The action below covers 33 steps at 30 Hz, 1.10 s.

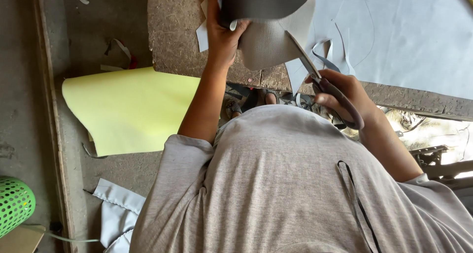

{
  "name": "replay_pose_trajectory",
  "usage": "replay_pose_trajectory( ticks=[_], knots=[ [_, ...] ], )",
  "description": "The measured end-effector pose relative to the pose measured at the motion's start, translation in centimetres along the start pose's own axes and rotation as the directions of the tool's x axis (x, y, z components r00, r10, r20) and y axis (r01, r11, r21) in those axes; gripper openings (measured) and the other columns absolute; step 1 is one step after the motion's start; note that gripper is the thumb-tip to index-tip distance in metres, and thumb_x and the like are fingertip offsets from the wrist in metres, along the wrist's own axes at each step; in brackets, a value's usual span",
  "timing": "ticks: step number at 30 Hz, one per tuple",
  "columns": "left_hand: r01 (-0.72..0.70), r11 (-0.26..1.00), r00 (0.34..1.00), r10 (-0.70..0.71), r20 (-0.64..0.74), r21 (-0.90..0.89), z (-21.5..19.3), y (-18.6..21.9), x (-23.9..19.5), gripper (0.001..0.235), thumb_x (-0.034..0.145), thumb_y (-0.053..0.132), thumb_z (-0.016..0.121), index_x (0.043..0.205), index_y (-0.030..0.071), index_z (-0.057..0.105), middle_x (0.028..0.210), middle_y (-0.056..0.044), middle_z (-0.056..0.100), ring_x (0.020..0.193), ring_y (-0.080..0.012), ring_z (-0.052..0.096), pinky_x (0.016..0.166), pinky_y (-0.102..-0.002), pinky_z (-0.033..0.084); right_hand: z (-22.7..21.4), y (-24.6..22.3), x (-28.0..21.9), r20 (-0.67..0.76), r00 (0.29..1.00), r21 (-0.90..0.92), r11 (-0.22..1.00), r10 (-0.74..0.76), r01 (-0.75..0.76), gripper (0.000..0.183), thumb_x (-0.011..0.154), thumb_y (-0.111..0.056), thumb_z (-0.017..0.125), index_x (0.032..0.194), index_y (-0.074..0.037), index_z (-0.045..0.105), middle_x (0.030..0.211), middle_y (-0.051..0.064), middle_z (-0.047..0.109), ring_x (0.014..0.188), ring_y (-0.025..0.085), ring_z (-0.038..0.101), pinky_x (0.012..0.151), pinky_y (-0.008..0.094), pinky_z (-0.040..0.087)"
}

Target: Cutting out fabric patterns using scissors on a workbench

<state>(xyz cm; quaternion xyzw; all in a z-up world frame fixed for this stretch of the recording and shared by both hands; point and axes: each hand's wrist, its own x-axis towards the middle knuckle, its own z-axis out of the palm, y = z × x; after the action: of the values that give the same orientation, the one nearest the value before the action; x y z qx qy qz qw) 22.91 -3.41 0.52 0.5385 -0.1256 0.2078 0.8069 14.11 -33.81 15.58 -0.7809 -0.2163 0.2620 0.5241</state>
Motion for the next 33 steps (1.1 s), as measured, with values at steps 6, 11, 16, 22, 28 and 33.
replay_pose_trajectory(
  ticks=[6,11,16,22,28,33],
  knots=[
    [0.861,0.494,0.502,-0.784,-0.366,0.124,-0.9,-6.5,-4.6,0.09,0.067,0.055,0.078,0.141,0.008,0.055,0.128,-0.008,0.07,0.123,-0.0304,0.065,0.106,-0.041,0.051,0.5,6.9,3.0,0.06,0.854,-0.053,0.856,0.518,-0.515,0.043,0.098,-0.048,0.062,0.1,-0.004,0.061,0.07,0.005,0.06,0.051,0.015,0.053,0.048,0.027,0.045],
    [0.856,0.506,0.508,-0.784,-0.356,0.107,-1.6,-10.8,-9.4,0.08,0.061,0.013,0.094,0.131,0.006,0.056,0.119,-0.015,0.075,0.11,-0.0302,0.073,0.095,-0.039,0.059,1.0,12.6,1.9,0.123,0.812,-0.116,0.821,0.571,-0.559,0.044,0.103,-0.049,0.058,0.091,-0.007,0.057,0.069,0.007,0.062,0.054,0.019,0.058,0.057,0.032,0.047],
    [0.582,0.637,0.785,-0.603,-0.145,0.505,-4.6,-14.4,-12.3,0.106,0.069,0.013,0.096,0.154,0.012,0.033,0.148,-0.016,0.057,0.135,-0.031,0.058,0.112,-0.041,0.047,1.0,16.2,1.5,0.27,0.809,0.061,0.829,0.522,-0.555,0.05,0.099,-0.05,0.054,0.115,-0.003,0.058,0.082,0.012,0.063,0.066,0.024,0.065,0.058,0.035,0.055],
    [0.566,0.689,0.781,-0.624,-0.027,0.453,-4.1,-12.9,-12.7,0.098,0.077,0.01,0.094,0.154,0.013,0.033,0.148,-0.015,0.058,0.135,-0.0313,0.058,0.113,-0.044,0.049,1.7,16.5,2.3,0.28,0.811,0.056,0.835,0.513,-0.547,0.044,0.1,-0.049,0.056,0.105,-0.005,0.054,0.085,0.011,0.063,0.072,0.024,0.065,0.066,0.036,0.056],
    [0.577,0.713,0.786,-0.617,-0.034,0.398,-4.0,-12.6,-13.1,0.093,0.078,0.009,0.093,0.152,0.012,0.036,0.143,-0.015,0.062,0.129,-0.0292,0.062,0.11,-0.042,0.052,1.6,16.1,2.7,0.266,0.826,-0.009,0.858,0.498,-0.514,0.041,0.101,-0.048,0.057,0.107,-0.008,0.056,0.08,0.008,0.064,0.061,0.02,0.062,0.058,0.033,0.051],
    [0.607,0.716,0.778,-0.625,-0.071,0.345,-4.1,-12.6,-13.1,0.089,0.079,0.008,0.09,0.151,0.012,0.038,0.138,-0.013,0.066,0.122,-0.0268,0.067,0.105,-0.039,0.056,2.0,15.4,2.4,0.221,0.844,0.065,0.856,0.489,-0.513,0.036,0.105,-0.039,0.06,0.091,-0.007,0.051,0.07,0.007,0.059,0.049,0.016,0.053,0.05,0.029,0.043]
  ],
)
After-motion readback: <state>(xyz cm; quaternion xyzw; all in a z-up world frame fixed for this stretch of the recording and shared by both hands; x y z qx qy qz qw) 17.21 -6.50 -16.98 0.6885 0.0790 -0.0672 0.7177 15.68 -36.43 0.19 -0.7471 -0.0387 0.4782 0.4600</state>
